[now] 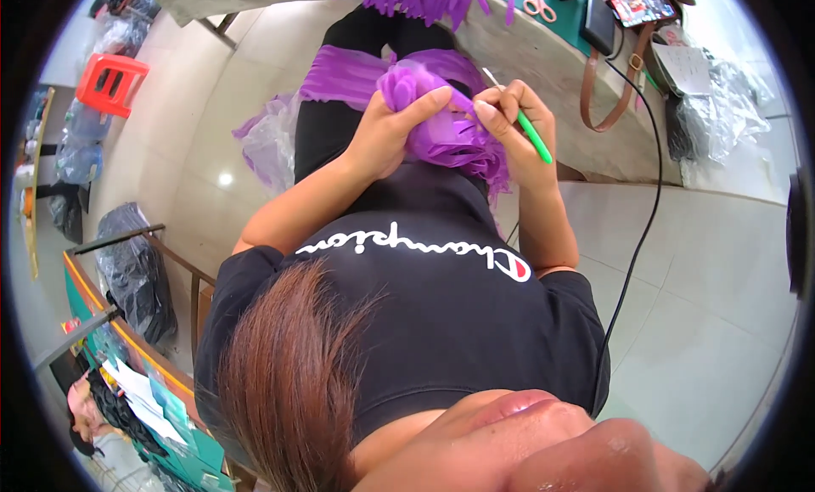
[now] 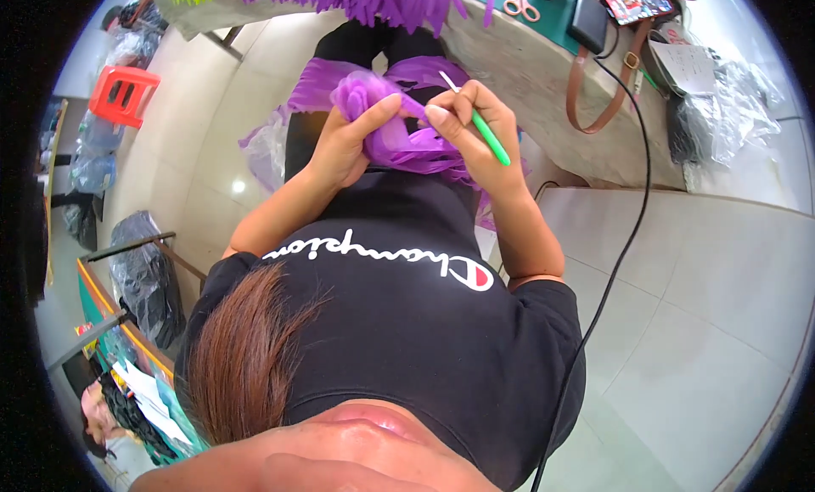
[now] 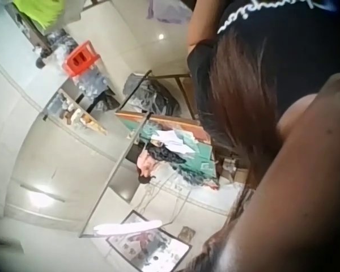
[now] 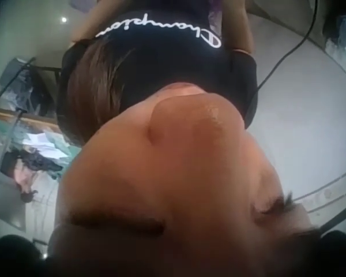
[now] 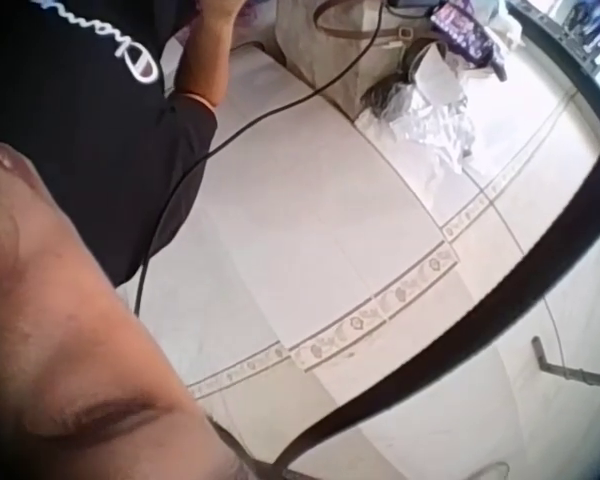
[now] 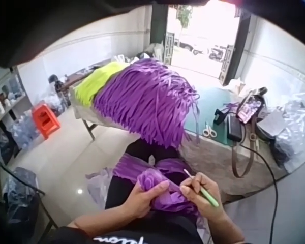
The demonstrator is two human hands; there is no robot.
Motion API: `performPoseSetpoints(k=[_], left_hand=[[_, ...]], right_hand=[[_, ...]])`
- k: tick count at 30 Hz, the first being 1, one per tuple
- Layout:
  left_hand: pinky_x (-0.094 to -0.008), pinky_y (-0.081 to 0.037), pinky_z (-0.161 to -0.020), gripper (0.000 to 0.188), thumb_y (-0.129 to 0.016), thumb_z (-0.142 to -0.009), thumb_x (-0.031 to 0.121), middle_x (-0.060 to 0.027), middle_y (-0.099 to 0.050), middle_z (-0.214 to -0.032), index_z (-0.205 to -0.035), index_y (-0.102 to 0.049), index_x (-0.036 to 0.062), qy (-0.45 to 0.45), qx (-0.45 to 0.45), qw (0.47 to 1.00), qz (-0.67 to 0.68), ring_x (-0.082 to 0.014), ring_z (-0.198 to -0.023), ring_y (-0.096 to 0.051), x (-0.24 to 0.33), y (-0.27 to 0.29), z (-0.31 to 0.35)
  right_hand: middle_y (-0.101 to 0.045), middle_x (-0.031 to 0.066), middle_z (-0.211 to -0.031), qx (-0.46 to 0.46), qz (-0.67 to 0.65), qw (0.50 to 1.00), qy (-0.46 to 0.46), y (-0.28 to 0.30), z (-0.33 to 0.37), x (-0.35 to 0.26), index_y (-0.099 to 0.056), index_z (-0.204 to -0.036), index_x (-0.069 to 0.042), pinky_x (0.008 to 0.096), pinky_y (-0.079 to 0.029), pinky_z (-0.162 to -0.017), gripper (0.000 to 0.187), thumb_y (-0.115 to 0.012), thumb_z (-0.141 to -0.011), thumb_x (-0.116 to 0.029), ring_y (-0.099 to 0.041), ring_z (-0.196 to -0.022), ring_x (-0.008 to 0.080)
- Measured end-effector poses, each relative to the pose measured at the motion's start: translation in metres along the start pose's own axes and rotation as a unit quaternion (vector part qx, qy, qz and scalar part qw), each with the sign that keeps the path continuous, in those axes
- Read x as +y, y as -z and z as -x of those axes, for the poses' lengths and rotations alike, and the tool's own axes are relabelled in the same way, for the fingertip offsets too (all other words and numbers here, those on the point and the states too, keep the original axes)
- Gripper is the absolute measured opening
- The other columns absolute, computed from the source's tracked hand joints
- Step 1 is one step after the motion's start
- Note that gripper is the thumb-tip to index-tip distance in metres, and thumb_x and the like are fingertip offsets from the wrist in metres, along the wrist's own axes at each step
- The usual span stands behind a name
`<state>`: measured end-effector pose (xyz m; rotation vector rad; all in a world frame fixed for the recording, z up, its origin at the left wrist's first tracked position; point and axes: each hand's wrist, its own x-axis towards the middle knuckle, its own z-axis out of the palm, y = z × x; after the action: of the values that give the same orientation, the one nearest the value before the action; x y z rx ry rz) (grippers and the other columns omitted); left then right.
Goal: Assembling purple plastic fringe into bundles using a green tool.
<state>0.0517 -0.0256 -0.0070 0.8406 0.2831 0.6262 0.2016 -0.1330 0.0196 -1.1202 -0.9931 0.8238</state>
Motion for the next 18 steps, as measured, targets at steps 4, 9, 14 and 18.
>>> performPoseSetpoints(k=[4,9,14,18], left_hand=[[-0.0269,-0.049,-0.083,0.014,-0.066,-0.087,0.006,-0.0038,-0.064,-0.099,-0.099,-0.058,0.0046,-0.037,-0.026,0.998,-0.049,-0.0106,-0.092,-0.061,0.008,-0.013,0.004],[-0.0289,-0.048,-0.089,0.037,-0.067,-0.084,0.0,-0.0083,-0.064,-0.109,-0.116,-0.05,0.0012,-0.083,-0.065,0.992,-0.071,-0.0146,-0.099,-0.061,0.001,-0.005,0.002],[-0.0285,-0.049,-0.081,0.009,-0.067,-0.084,0.0,-0.0067,-0.068,-0.092,-0.092,-0.067,-0.0018,-0.126,-0.016,0.983,-0.133,-0.0125,-0.086,-0.063,-0.004,0.001,0.003],[-0.0279,-0.048,-0.08,0.011,-0.067,-0.086,0.004,-0.006,-0.067,-0.092,-0.095,-0.067,-0.0014,-0.173,-0.005,0.968,-0.181,-0.0117,-0.085,-0.062,-0.004,0.003,0.003]], right_hand=[[-0.058,0.0078,-0.086,-0.022,-0.142,0.988,-0.054,0.006,-0.005,0.003,-0.039,-0.077,-0.012,0.0233,-0.041,-0.07,0.027,-0.062,-0.086,-0.001,-0.051,-0.075,0.0116],[-0.057,0.0049,-0.084,-0.054,-0.214,0.963,-0.156,0.005,-0.005,-0.002,-0.042,-0.078,-0.013,0.0239,-0.042,-0.068,0.024,-0.063,-0.086,-0.004,-0.054,-0.075,0.0134],[-0.061,0.0096,-0.092,-0.129,-0.205,0.956,-0.167,0.016,-0.012,0.017,-0.045,-0.079,-0.012,0.0258,-0.045,-0.072,0.024,-0.055,-0.095,-0.026,-0.057,-0.081,0.0151],[-0.062,0.0118,-0.104,0.029,0.126,0.988,0.082,0.06,-0.066,0.026,-0.061,-0.093,-0.002,0.0354,-0.043,-0.089,0.041,-0.044,-0.097,-0.039,-0.057,-0.104,0.0223]])
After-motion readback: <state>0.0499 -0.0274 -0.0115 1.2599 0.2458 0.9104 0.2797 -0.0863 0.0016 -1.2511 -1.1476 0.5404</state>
